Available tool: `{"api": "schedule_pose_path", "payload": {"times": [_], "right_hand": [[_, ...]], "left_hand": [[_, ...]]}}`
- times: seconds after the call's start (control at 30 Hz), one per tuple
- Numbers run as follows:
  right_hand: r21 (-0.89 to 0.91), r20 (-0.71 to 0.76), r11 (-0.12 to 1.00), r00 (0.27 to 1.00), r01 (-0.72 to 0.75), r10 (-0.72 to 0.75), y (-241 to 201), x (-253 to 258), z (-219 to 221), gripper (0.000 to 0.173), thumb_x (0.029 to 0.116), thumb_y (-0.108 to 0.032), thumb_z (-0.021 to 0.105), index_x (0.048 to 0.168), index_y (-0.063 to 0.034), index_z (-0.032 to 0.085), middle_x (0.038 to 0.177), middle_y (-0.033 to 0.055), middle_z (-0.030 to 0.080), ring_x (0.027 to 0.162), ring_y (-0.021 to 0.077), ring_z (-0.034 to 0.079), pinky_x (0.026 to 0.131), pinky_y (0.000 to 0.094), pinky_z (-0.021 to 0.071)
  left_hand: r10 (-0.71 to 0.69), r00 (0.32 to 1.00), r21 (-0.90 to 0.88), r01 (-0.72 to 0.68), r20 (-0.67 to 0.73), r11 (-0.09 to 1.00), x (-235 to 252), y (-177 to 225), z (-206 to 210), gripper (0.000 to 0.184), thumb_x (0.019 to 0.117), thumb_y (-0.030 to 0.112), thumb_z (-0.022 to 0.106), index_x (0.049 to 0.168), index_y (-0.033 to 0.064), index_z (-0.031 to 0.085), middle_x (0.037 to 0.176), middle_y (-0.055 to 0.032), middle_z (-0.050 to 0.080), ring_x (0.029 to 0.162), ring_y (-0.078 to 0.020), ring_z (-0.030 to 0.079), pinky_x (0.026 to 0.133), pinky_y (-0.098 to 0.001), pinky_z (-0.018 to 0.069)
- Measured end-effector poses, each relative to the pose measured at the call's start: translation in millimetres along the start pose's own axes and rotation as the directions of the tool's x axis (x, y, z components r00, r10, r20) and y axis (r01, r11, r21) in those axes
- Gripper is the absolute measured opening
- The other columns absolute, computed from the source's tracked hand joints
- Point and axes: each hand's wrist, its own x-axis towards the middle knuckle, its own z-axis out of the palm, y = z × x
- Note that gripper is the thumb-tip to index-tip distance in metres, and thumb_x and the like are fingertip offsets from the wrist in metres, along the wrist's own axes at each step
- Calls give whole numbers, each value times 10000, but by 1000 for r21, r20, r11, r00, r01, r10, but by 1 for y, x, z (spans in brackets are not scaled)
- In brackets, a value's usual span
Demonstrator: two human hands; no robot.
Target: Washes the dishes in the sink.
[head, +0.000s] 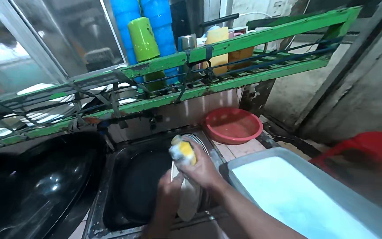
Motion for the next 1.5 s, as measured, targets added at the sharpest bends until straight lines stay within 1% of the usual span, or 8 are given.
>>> {"api": "schedule_pose_path", "payload": {"times": [0.27, 0.43, 0.6, 0.77, 1.07, 1.23, 1.37, 1.5], "right_hand": [[785, -59, 570, 886, -244, 461, 53, 28, -20, 504, 950, -97, 658, 1416, -120, 468, 1025, 128, 676, 814, 222, 684, 682, 414, 595], [855, -187, 516, 960, 54, 210, 23, 29, -37, 354, 939, -187, 629, 1276, -162, 523, 962, 10, 678, 781, 109, 681, 658, 318, 605], [438, 113, 853, 958, -285, 262, 43, 27, -53, 563, 847, -138, 728, 1366, -66, 522, 1026, 145, 706, 834, 248, 710, 718, 421, 617], [-317, 37, 890, 933, -329, 358, 56, 16, -10, 700, 865, -266, 811, 1478, -86, 525, 1246, 253, 667, 1165, 413, 645, 1021, 611, 490], [-43, -50, 928, 928, -371, 368, 48, 22, 5, 757, 878, -195, 810, 1511, -31, 428, 1238, 271, 647, 1139, 394, 643, 998, 577, 501], [42, 168, 999, 986, -14, 7, 14, -22, 25, 816, 794, -278, 823, 1462, 42, 480, 1333, 195, 641, 1229, 226, 630, 1068, 386, 508], [152, -24, 936, 946, -317, 324, 49, 19, 1, 804, 831, -152, 839, 1506, -38, 417, 1248, 250, 639, 1105, 341, 656, 949, 528, 542], [39, -103, 966, 960, -257, 260, 46, 22, -11, 769, 839, -122, 834, 1495, -32, 442, 1234, 260, 649, 1093, 365, 660, 958, 572, 528]], "left_hand": [[98, 977, -148, -127, -189, 981, 1, 12, -39, 345, 1031, 238, 429, 969, 40, 704, 794, 6, 706, 751, -56, 691, 721, -273, 599], [-315, 908, -473, 157, -275, 867, 28, -27, -44, 749, 1080, 594, 116, 1479, 84, 493, 1390, -183, 574, 1201, -312, 599, 877, -556, 527], [-344, 939, -766, 236, 21, 598, 22, -36, -63, 279, 961, 102, 349, 1060, -29, 576, 915, -197, 705, 812, -289, 719, 700, -455, 611], [-299, 931, -585, 365, 211, 724, 7, -16, -36, 550, 729, -157, 503, 1261, -15, 495, 966, -150, 700, 830, -221, 715, 703, -408, 618], [-343, 866, -105, 404, 365, 909, -17, 2, -2, 1006, 764, -156, 538, 1624, 64, 64, 1450, -222, 476, 1201, -234, 591, 949, -398, 537], [-341, 879, -136, 403, 333, 905, -6, -8, -8, 638, 818, -155, 575, 1409, 22, 414, 1173, -107, 627, 1003, -146, 645, 822, -334, 564], [-308, 872, -25, 342, 381, 939, -19, 0, -10, 1028, 792, -126, 558, 1639, 92, 16, 1558, -226, 380, 1301, -234, 546, 1017, -403, 511], [-365, 834, -204, 476, 414, 855, -20, 1, -15, 717, 951, -29, 537, 1582, 61, 210, 1267, -163, 592, 1053, -193, 658, 880, -381, 576]]}}
